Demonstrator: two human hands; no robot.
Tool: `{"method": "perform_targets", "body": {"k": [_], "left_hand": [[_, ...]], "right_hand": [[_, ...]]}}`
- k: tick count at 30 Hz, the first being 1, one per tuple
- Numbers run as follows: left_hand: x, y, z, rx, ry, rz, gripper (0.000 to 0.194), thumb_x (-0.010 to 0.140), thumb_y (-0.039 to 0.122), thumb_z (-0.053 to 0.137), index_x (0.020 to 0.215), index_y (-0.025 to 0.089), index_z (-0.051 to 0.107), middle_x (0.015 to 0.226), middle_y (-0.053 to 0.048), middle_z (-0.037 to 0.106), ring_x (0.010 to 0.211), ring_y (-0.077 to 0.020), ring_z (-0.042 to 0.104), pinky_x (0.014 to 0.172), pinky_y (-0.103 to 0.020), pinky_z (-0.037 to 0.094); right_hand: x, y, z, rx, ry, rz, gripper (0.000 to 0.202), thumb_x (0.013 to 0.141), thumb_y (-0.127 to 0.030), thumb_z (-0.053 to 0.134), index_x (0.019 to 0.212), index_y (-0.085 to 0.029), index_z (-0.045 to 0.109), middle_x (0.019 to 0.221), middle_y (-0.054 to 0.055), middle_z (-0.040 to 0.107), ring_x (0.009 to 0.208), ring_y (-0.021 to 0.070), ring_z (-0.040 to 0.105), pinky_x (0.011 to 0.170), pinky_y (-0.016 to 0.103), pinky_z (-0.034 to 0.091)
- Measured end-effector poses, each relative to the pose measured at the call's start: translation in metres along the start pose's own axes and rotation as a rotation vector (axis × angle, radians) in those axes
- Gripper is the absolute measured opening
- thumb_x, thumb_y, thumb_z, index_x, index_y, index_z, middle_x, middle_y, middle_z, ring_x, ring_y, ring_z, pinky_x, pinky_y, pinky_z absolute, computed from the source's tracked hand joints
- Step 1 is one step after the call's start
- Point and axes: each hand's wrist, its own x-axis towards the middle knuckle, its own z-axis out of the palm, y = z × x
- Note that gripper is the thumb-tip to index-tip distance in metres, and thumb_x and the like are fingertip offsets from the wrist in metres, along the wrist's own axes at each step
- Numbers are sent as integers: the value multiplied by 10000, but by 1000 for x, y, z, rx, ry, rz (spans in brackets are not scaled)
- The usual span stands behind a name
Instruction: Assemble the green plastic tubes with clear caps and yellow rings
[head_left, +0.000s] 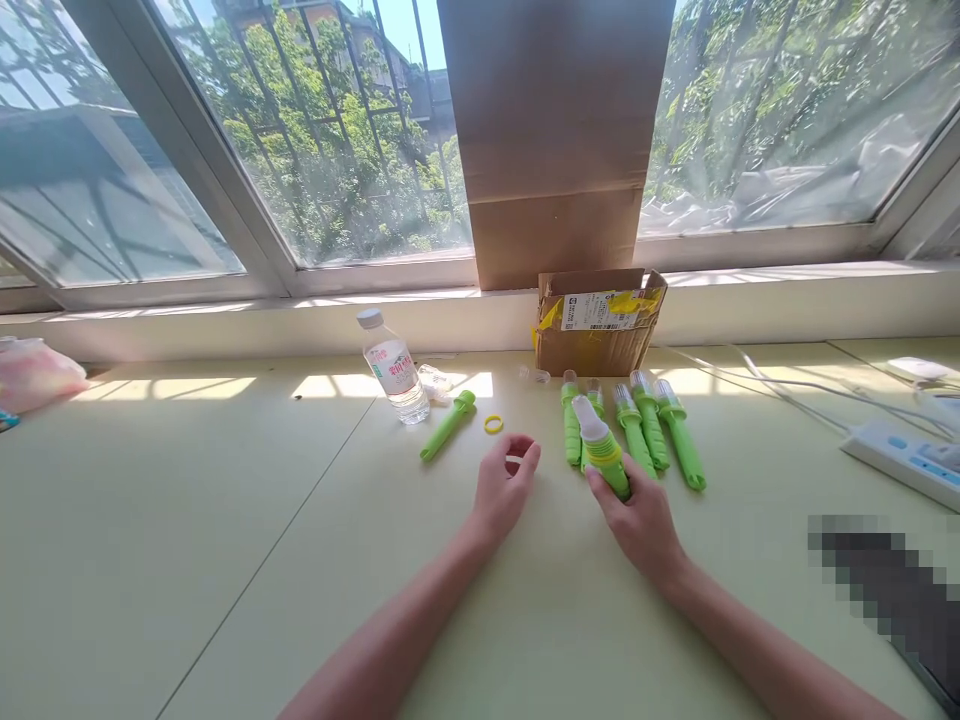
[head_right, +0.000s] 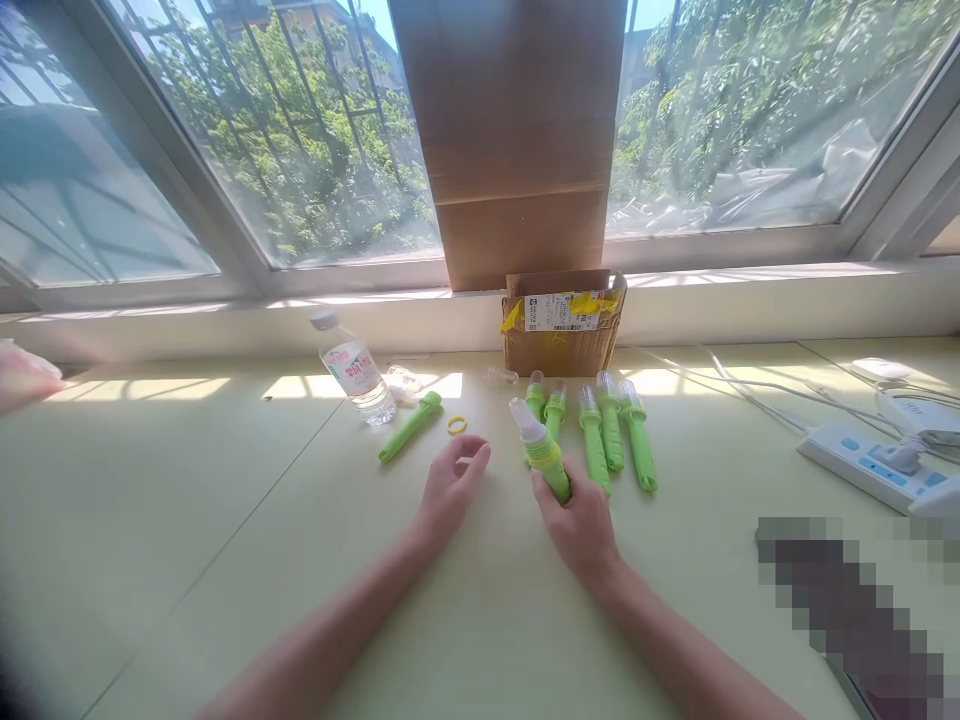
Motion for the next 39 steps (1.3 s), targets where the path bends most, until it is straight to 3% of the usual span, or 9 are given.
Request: {"method": "perform_targets", "body": {"k": [4, 9, 12, 25, 30, 36, 39], "left_hand": [[12, -11, 4, 381, 38, 146, 232, 837, 349, 483, 1001, 190, 532, 1035, -78, 568, 1017, -213, 518, 880, -358, 414], [28, -17, 21, 905, 107, 208, 411, 794, 331, 511, 1167, 167, 460, 1215, -145, 457, 1198, -298, 370, 1022, -516, 248], [41, -17, 28, 1050, 114, 286, 451, 809, 338, 474, 1222, 167, 421, 1280, -157, 406, 1255, -301, 309, 1059, -551, 157], [97, -25, 33, 1121, 116, 310, 492, 805, 323, 420, 1274, 176, 391, 1323, -161, 399, 1290, -295, 279, 1074, -572, 119], [116, -28, 34, 1124, 84, 315, 524, 813, 309, 392, 1316, 170, 348, 1430, -153, 294, 1359, -285, 166, 1080, -575, 76], [122, -29, 34, 1135, 12, 363, 569, 815, 291, 381, 1366, 192, 278, 1471, -126, 231, 1382, -272, 96, 1077, -585, 22], [119, -25, 33, 1137, 23, 334, 579, 809, 293, 405, 1366, 204, 276, 1429, -134, 296, 1350, -287, 179, 1075, -579, 46]], "right_hand": [[0, -2, 1, 4, -26, -7, 271, 802, -395, 522, 656, -218, 378, 541, -74, 311, 495, 89, 300, 462, 220, 268], [-1, -1, 1, 13, -27, -9, 268, 799, -384, 528, 659, -214, 374, 554, -75, 298, 502, 84, 286, 464, 216, 256], [-2, 0, 1, 15, -33, -8, 258, 803, -382, 520, 669, -213, 379, 560, -76, 303, 508, 84, 285, 471, 216, 255], [-3, 0, 1, 11, -45, -1, 276, 802, -383, 518, 658, -213, 355, 563, -75, 303, 519, 84, 279, 485, 217, 244], [-3, 0, 1, 7, -56, 5, 290, 810, -382, 510, 654, -215, 333, 556, -76, 290, 514, 83, 273, 481, 220, 237], [-3, -1, 2, -2, -62, -1, 289, 812, -384, 509, 652, -214, 338, 556, -76, 288, 515, 83, 273, 479, 221, 232], [-2, -1, 2, 10, -77, -2, 283, 816, -382, 504, 657, -215, 341, 557, -77, 289, 511, 82, 268, 473, 220, 229]]}}
